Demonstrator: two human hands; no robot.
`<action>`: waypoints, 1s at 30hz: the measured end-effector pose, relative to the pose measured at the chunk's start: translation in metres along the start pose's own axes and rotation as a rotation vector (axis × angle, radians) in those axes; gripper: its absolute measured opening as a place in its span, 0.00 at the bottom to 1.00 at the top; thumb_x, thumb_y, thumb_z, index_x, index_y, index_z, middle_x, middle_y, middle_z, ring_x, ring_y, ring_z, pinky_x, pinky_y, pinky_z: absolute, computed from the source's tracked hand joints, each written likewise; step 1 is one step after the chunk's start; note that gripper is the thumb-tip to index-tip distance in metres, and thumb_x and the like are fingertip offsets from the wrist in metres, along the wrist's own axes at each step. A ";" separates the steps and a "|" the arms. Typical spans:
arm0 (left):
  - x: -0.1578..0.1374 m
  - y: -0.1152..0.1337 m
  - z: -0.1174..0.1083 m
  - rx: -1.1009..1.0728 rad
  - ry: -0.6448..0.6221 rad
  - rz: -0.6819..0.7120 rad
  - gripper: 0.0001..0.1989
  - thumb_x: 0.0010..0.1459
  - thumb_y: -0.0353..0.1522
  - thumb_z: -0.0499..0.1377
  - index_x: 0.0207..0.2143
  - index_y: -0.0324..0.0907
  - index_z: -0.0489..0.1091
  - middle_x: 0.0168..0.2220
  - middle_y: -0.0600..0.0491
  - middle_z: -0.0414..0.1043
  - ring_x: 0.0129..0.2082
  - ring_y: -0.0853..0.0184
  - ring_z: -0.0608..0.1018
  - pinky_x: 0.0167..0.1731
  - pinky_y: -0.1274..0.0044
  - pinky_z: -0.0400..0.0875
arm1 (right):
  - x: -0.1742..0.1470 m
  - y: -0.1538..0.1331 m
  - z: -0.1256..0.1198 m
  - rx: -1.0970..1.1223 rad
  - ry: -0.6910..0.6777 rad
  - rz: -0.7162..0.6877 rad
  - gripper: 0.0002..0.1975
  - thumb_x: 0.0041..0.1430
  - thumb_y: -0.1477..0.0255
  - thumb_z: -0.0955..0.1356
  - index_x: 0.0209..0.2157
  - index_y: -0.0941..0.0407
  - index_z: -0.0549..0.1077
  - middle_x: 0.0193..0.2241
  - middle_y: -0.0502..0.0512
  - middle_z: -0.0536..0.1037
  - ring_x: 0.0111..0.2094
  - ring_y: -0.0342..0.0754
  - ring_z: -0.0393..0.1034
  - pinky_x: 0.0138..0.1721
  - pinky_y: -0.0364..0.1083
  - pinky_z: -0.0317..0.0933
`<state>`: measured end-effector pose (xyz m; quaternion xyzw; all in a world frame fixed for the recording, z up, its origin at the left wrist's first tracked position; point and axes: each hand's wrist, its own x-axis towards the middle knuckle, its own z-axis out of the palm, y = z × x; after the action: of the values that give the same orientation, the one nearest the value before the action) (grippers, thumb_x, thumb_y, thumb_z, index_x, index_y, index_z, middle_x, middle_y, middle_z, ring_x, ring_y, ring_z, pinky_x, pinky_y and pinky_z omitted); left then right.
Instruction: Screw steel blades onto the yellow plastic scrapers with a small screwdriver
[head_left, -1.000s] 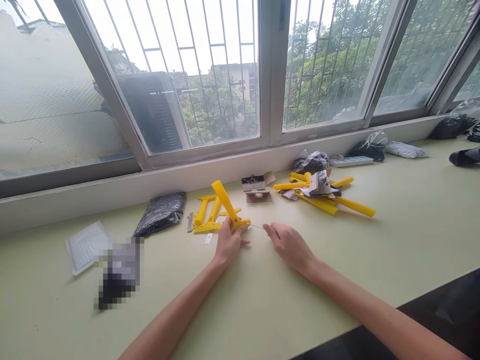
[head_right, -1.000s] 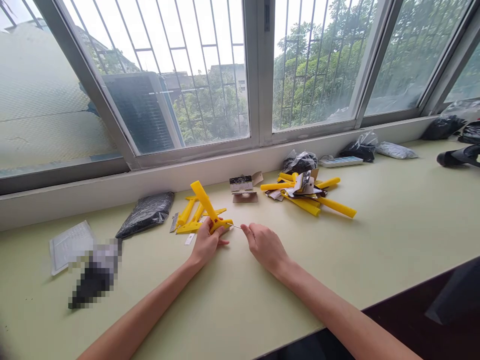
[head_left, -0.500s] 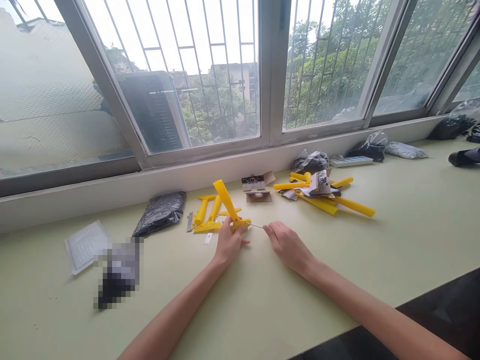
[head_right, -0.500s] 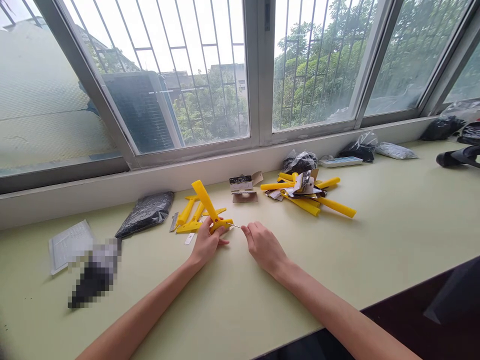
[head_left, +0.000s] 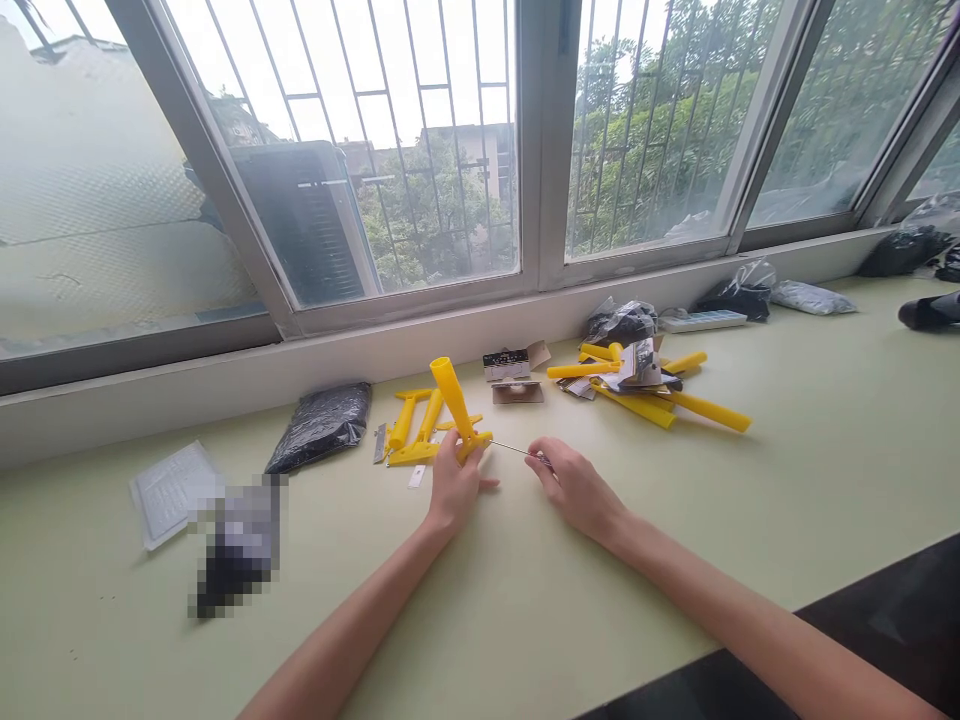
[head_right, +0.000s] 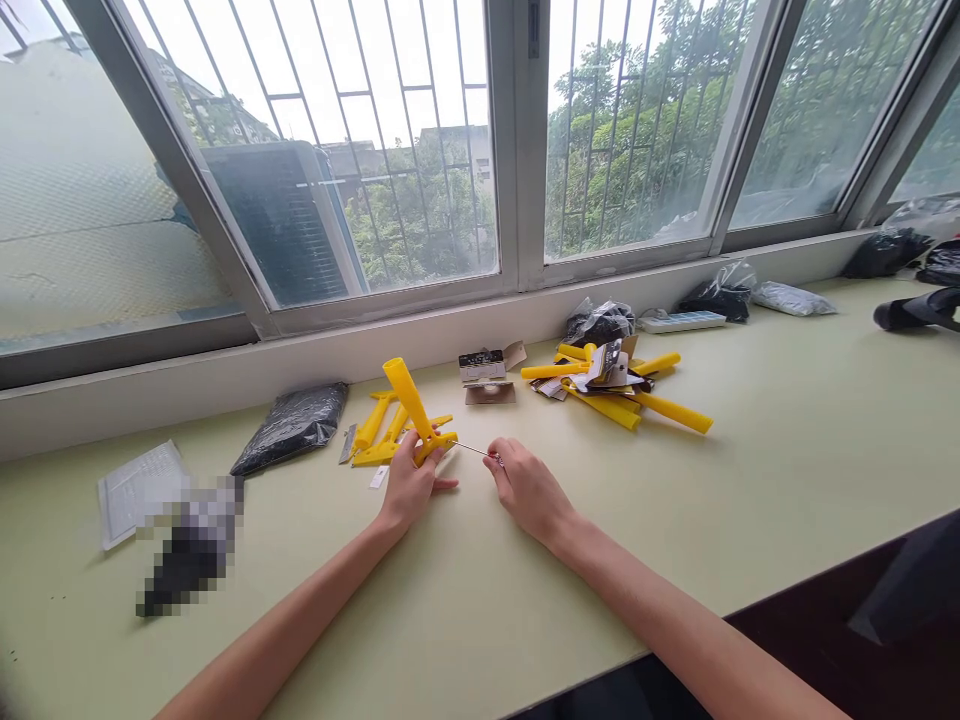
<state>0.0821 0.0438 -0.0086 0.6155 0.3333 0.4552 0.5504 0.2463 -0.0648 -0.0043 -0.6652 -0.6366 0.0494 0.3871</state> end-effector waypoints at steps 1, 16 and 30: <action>0.000 0.000 0.000 0.006 0.010 -0.004 0.13 0.59 0.36 0.64 0.44 0.43 0.68 0.51 0.46 0.67 0.51 0.55 0.75 0.24 0.73 0.84 | 0.001 0.001 0.000 -0.003 0.004 0.008 0.08 0.71 0.69 0.60 0.37 0.54 0.67 0.33 0.54 0.74 0.31 0.48 0.69 0.34 0.47 0.62; -0.002 -0.004 -0.001 0.250 0.073 0.305 0.21 0.57 0.21 0.55 0.50 0.49 0.72 0.56 0.49 0.71 0.53 0.57 0.74 0.45 0.68 0.77 | -0.002 0.002 -0.001 -0.004 0.025 -0.085 0.10 0.71 0.70 0.60 0.37 0.54 0.70 0.35 0.55 0.76 0.31 0.48 0.71 0.36 0.48 0.64; -0.003 0.001 -0.002 0.564 0.046 0.403 0.24 0.49 0.14 0.49 0.40 0.46 0.73 0.54 0.48 0.71 0.58 0.55 0.69 0.58 0.59 0.64 | -0.001 0.003 0.002 -0.056 -0.075 0.036 0.13 0.69 0.69 0.61 0.32 0.55 0.71 0.32 0.56 0.80 0.30 0.50 0.73 0.33 0.47 0.62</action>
<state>0.0788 0.0421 -0.0077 0.7864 0.3300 0.4583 0.2502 0.2480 -0.0641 -0.0076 -0.6847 -0.6398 0.0635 0.3433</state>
